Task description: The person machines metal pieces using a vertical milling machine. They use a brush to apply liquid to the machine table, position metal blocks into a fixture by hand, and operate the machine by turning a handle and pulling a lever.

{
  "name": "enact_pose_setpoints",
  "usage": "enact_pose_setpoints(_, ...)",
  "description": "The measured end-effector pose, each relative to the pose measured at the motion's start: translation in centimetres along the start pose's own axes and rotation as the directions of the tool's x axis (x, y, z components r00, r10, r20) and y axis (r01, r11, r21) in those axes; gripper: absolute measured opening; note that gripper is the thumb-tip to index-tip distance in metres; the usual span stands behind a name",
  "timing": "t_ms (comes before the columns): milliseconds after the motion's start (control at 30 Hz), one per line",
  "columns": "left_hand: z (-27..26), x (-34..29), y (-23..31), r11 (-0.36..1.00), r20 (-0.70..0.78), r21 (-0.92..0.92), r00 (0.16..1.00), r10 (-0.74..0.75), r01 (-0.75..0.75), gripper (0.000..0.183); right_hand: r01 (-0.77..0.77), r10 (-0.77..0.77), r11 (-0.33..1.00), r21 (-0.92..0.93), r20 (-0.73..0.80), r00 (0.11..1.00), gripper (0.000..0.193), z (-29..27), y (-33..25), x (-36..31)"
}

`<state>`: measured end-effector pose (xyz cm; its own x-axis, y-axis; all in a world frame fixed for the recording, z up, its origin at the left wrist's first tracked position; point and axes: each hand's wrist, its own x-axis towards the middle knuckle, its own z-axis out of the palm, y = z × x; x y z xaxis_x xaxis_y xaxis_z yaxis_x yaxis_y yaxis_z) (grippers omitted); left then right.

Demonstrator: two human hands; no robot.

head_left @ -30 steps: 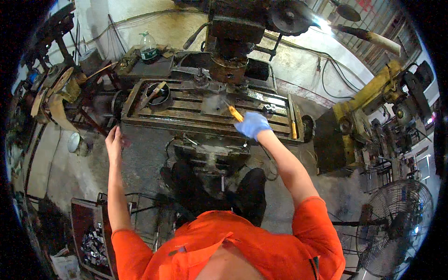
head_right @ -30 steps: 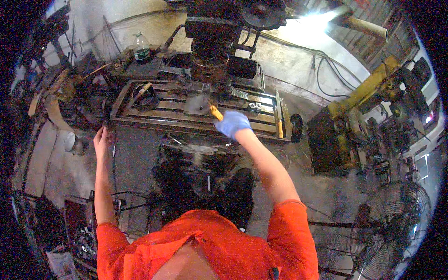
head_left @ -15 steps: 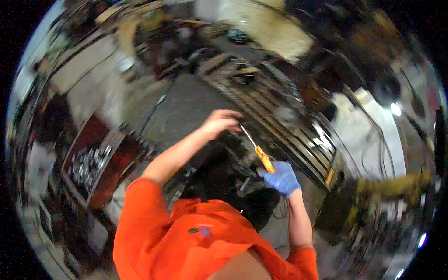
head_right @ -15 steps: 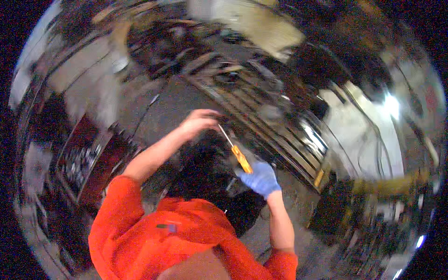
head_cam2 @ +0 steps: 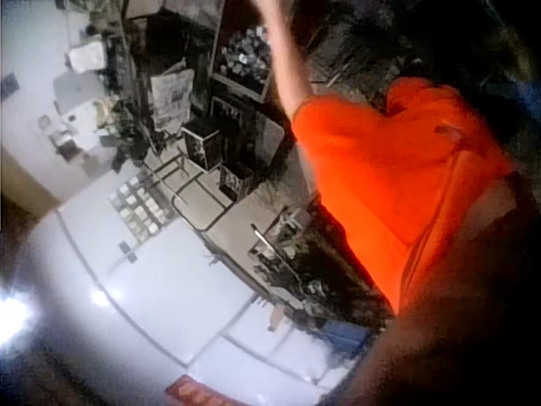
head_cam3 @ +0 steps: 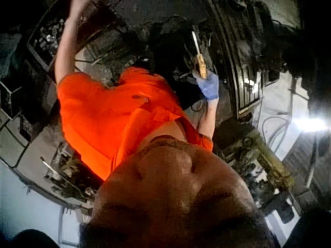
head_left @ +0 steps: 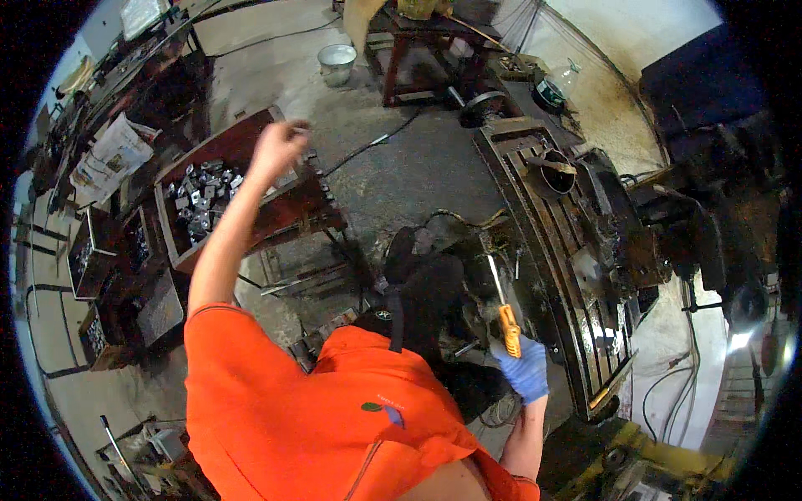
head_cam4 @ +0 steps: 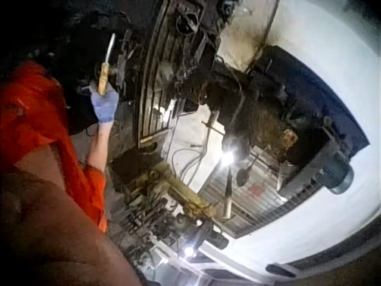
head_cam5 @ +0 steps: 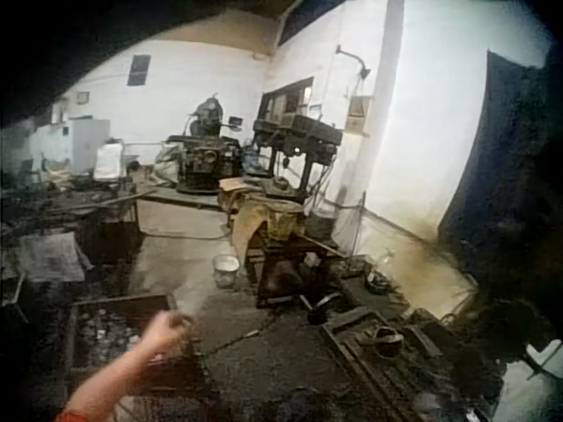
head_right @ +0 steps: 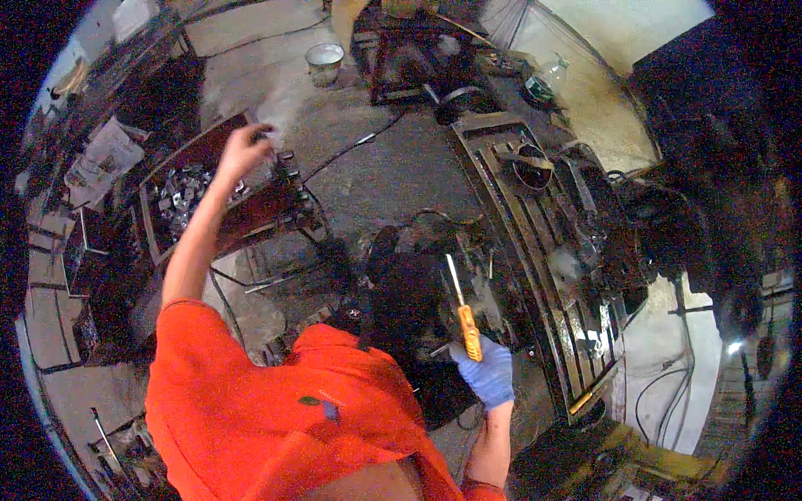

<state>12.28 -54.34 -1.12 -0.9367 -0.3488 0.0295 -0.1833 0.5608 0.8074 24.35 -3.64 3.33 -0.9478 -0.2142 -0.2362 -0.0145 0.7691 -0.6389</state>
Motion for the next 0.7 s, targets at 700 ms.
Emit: enact_pose_setpoints(700,-2.0,3.0,-16.2,0.772,-0.114,-0.534,0.876,-0.469,0.345,0.017,-0.134,0.132,0.991,-0.02,-0.076,0.988,0.033,-0.3,1.7,-2.3)
